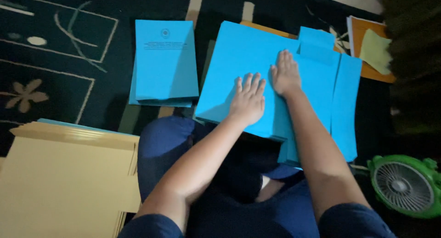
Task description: The person sits cross-legged on a rug and folds blue paper covers around a stack of documents. They repeatedly smooth the folds with their hands, lift the assembled covers to check alignment, and place them back down to continue folding.
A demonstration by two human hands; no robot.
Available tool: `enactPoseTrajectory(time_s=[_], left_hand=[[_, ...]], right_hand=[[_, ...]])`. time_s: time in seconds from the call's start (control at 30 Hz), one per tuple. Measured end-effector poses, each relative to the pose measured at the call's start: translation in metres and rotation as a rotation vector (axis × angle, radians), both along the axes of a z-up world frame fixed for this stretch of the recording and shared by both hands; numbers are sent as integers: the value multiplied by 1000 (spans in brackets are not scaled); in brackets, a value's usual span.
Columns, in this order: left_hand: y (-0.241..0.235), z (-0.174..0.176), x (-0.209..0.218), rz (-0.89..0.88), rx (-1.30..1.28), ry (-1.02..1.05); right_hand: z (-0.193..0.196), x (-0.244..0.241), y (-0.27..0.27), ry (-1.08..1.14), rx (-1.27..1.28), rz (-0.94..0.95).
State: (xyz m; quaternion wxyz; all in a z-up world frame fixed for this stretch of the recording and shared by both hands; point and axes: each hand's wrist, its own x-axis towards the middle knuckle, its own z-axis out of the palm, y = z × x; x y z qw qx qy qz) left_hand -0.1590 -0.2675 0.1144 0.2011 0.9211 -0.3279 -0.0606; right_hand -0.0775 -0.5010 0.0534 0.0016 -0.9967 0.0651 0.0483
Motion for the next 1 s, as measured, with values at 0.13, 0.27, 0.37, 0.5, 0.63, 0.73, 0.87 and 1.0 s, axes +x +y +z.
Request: enactPoseTrajectory(time_s=[0.13, 0.27, 0.37, 0.5, 0.63, 0.73, 0.87, 1.0], left_hand=[[-1, 2, 1, 0, -2, 41], [-5, -3, 3, 30, -18, 10], [-7, -13, 1, 50, -64, -69], [-9, -24, 1, 82, -126, -206], [-11, -22, 0, 75, -107, -149], [-10, -16, 0, 67, -63, -81], [-3, -4, -4, 45, -83, 24], [2, 8, -4, -21, -89, 0]], right_hand=[[-10, 66, -30, 28, -69, -36], [-5, 65, -24, 4, -48, -37], [0, 10, -3, -67, -7, 14], [8, -97, 42, -101, 67, 109], [39, -194, 83, -2, 28, 111], [52, -237, 82, 54, -29, 106], [48, -254, 23, -191, 73, 12], [77, -251, 7, -180, 143, -75]])
